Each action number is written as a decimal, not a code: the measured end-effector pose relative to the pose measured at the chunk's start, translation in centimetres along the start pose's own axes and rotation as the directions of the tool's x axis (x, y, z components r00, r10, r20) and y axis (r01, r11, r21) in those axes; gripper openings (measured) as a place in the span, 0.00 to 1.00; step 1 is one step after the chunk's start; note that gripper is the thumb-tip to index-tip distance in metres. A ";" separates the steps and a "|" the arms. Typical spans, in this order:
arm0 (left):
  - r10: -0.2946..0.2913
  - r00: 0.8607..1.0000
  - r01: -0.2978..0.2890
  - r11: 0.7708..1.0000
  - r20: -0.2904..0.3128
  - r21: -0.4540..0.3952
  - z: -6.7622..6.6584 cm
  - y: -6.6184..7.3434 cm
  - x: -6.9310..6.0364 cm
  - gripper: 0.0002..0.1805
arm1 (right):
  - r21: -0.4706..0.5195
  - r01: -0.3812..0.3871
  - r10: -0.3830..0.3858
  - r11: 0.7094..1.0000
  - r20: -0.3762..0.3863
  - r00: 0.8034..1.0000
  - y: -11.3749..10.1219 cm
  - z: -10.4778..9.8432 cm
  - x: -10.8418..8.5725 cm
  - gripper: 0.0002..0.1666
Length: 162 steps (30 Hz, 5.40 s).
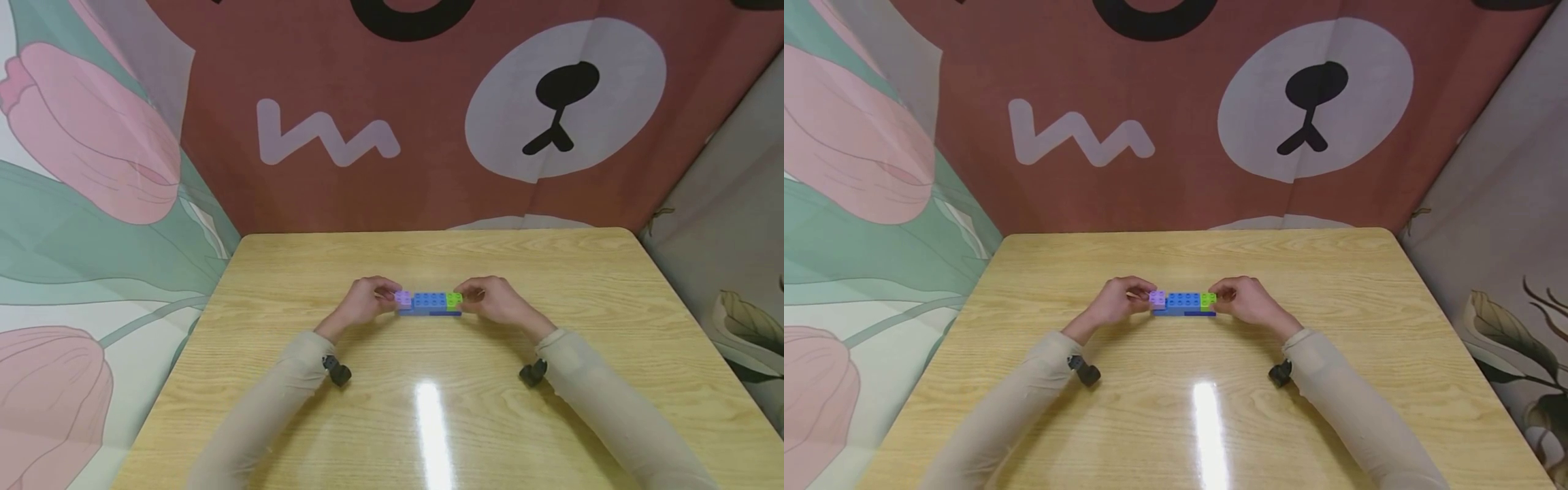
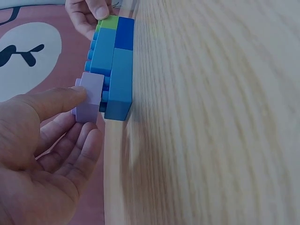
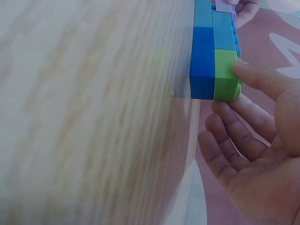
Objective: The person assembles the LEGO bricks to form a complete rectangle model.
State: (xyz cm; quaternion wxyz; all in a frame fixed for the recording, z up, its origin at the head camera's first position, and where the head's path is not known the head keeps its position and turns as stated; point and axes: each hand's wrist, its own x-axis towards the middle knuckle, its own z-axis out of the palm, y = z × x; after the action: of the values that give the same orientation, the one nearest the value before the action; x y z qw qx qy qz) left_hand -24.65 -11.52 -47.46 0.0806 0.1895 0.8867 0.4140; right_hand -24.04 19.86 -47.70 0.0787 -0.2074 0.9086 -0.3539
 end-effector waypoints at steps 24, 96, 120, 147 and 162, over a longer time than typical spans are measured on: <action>0.038 0.999 -0.039 0.999 0.014 0.028 0.3 0.0 0.3 0.14 | 0.001 0.011 -0.011 1.000 0.001 1.000 0.0 0.0 0.2 0.19; 0.040 0.996 -0.047 0.995 0.080 0.087 0.1 0.4 0.4 0.18 | 0.021 -0.004 0.003 1.000 0.011 1.000 0.1 0.0 0.0 0.18; 0.040 0.998 -0.046 0.994 0.056 0.103 0.0 0.6 0.3 0.16 | 0.024 -0.023 0.022 0.999 0.018 1.000 -0.3 0.0 0.1 0.19; 0.016 1.000 -0.019 0.993 0.026 0.113 0.5 1.1 0.4 0.13 | 0.024 -0.025 0.024 0.999 0.017 1.000 0.1 0.0 0.1 0.19; 0.060 0.998 -0.064 0.987 0.032 0.145 0.4 1.3 0.5 0.13 | 0.017 -0.013 0.013 1.000 0.010 1.000 0.2 0.2 0.2 0.19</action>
State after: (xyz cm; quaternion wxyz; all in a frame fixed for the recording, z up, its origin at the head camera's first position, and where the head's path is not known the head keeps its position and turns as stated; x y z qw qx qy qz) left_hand -24.69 -10.31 -46.72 0.0659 0.2283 0.9071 0.3475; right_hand -24.26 19.82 -47.96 0.0871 -0.2025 0.9065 -0.3601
